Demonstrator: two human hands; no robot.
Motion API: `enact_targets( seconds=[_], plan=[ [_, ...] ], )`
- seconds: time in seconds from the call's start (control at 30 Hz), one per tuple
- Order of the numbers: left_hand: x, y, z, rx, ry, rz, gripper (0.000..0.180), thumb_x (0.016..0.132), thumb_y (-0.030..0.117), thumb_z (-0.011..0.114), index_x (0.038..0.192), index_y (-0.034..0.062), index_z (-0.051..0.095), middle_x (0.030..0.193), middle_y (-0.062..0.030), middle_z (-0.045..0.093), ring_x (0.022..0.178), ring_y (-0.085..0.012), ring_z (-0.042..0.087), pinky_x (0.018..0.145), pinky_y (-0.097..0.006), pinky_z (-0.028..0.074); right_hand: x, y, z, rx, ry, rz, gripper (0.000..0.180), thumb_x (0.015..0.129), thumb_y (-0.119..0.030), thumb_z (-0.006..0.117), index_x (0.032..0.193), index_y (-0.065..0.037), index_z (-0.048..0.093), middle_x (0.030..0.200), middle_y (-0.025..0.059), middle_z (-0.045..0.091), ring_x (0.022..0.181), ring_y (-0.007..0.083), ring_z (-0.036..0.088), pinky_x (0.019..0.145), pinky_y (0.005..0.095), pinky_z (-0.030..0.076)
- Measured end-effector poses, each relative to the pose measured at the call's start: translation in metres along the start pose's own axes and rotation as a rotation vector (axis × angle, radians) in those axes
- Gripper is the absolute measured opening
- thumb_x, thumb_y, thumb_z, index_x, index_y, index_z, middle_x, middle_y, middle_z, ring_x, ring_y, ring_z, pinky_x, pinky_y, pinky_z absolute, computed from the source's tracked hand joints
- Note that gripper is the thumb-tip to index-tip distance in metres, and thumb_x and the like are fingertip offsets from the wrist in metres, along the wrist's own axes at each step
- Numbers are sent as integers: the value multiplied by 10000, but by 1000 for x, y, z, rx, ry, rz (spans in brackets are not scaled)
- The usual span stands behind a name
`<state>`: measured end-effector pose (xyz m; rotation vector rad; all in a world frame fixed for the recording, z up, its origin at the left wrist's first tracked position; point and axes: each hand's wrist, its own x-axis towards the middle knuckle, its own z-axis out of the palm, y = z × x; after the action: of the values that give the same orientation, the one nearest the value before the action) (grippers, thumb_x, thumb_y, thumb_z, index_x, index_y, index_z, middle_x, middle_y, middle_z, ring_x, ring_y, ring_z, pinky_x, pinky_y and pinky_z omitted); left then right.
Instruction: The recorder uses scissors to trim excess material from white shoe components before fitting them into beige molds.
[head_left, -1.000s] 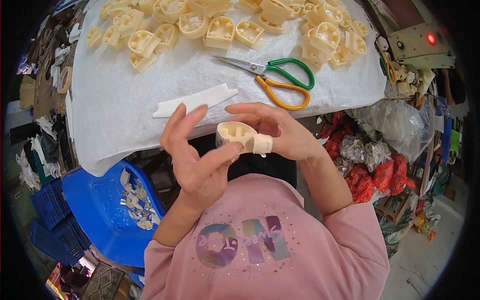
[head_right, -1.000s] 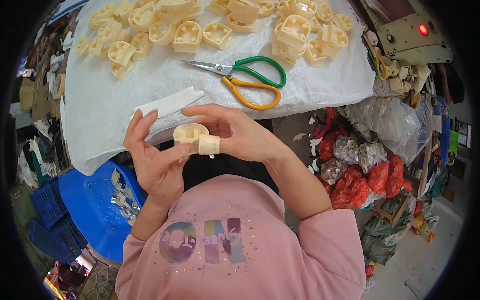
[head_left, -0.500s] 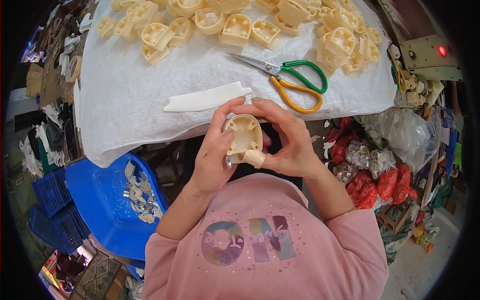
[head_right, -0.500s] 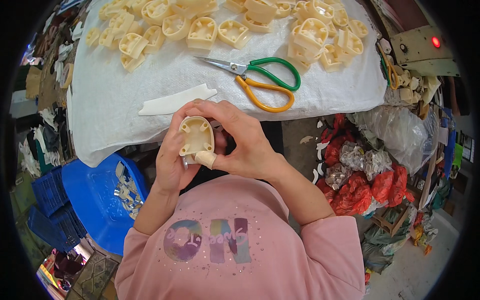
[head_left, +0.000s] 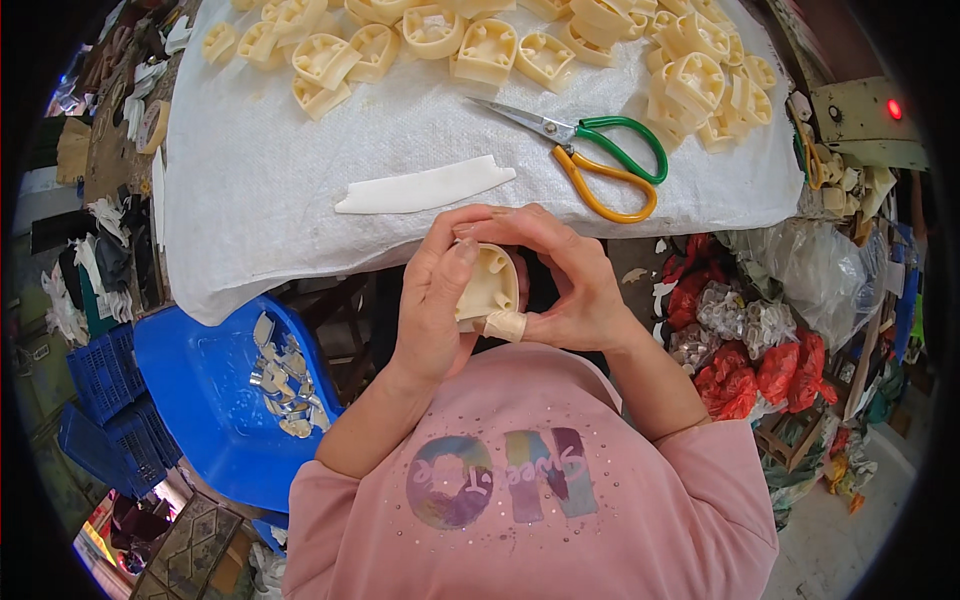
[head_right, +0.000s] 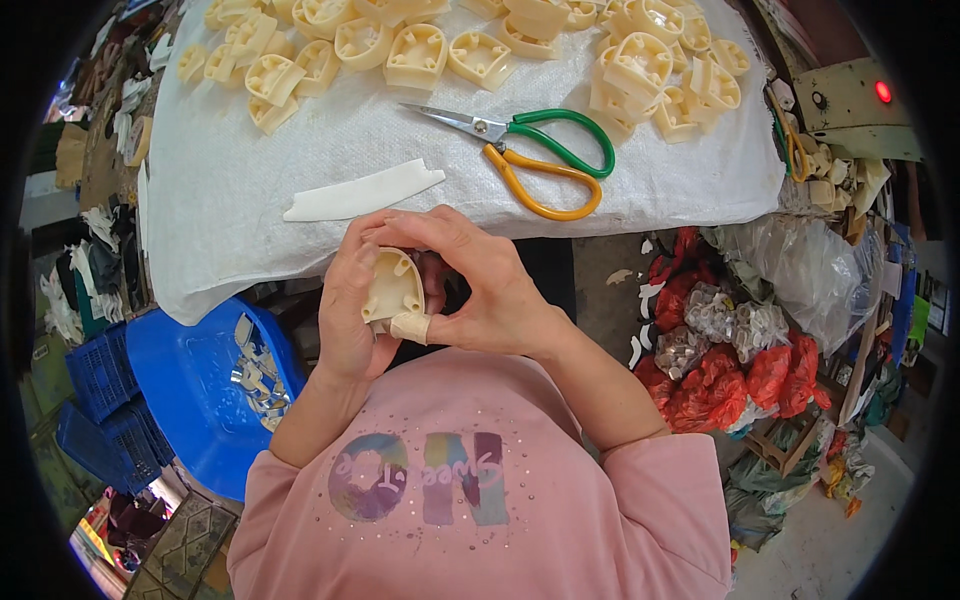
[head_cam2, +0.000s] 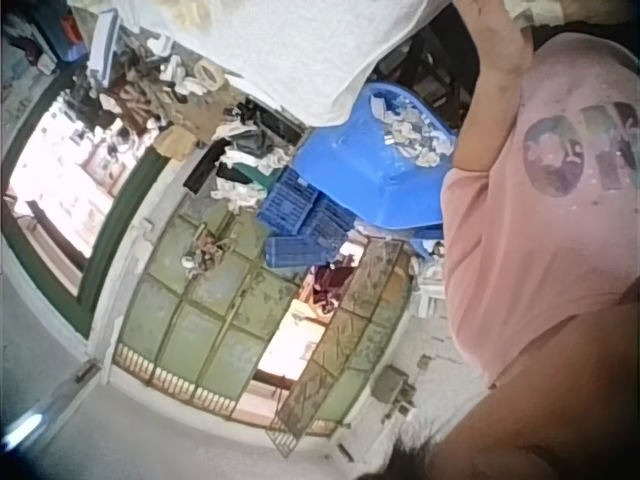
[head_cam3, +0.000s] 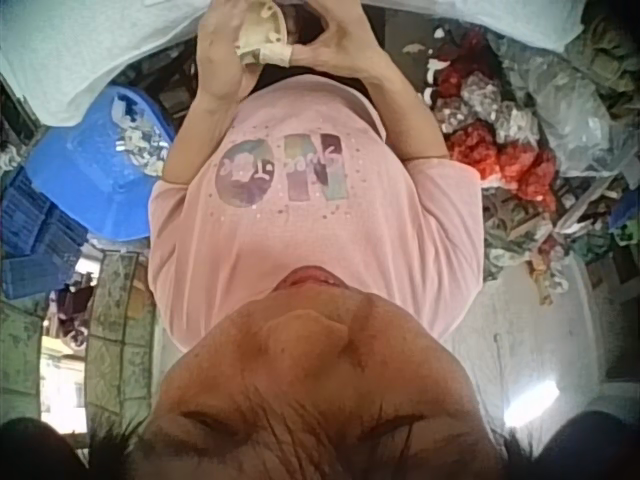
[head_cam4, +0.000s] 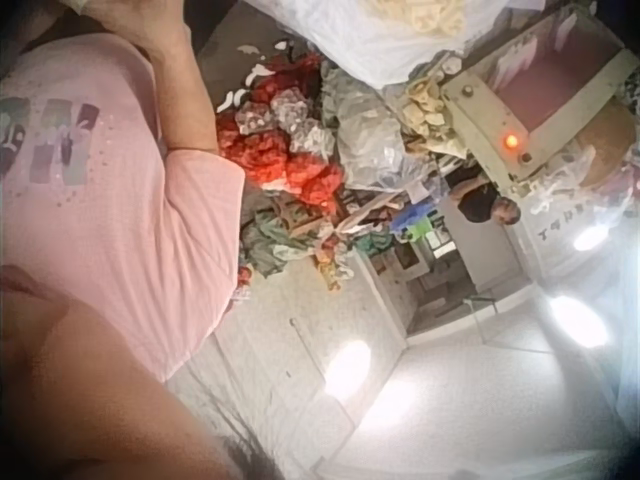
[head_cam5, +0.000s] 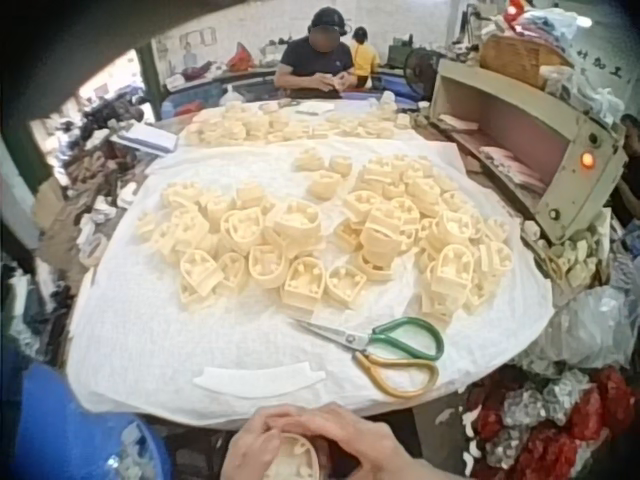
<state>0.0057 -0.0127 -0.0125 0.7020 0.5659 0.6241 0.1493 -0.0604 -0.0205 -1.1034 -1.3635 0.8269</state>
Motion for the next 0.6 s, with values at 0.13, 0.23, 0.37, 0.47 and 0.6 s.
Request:
enact_targets(
  seconds=[0.13, 0.23, 0.37, 0.47, 0.6],
  plan=[
    [1, 0, 7, 94, 13, -8, 600, 873, 356, 527, 1344, 44, 324, 1104, -126, 524, 809, -187, 588, 619, -300, 527, 1, 2, -4, 91, -13, -9, 601, 650, -131, 790, 1203, -88, 559, 1065, 60, 599, 803, 200, 553, 649, 267, 472],
    [-1, -1, 22, 52, 110, 17, 708, 842, 367, 556, 1409, 71, 253, 1132, -117, 509, 848, -190, 588, 618, -298, 526, 2, -1, -7, -63, -14, 16, 422, 790, -228, 707, 1156, -70, 569, 1018, 48, 586, 835, 162, 566, 594, 240, 485],
    [4, -5, 4, -30, -141, 84, 823, 871, 665, 382, 1439, 98, 199, 1208, -93, 483, 932, -186, 580, 640, -296, 530, 13, 0, -6, 584, 23, 510, 337, 944, -366, 486, 1009, -51, 586, 876, 64, 587, 630, 117, 608, 404, 211, 491],
    [5, -9, 18, 88, 90, 64, 844, 864, 717, 282, 1440, 107, 191, 1193, -94, 489, 885, -179, 581, 640, -288, 530, 17, 9, -10, 770, -93, 728, 218, 899, -233, 576, 972, -29, 604, 892, 35, 600, 847, 131, 593, 712, 266, 499],
    [3, -8, 15, 158, 62, 92, 745, 904, 615, 371, 1411, 88, 230, 1143, -103, 506, 869, -164, 583, 632, -287, 531, 14, 11, -17, 622, -246, 545, 202, 896, -215, 585, 964, -26, 602, 911, 33, 597, 862, 126, 587, 737, 258, 479]
  ],
)
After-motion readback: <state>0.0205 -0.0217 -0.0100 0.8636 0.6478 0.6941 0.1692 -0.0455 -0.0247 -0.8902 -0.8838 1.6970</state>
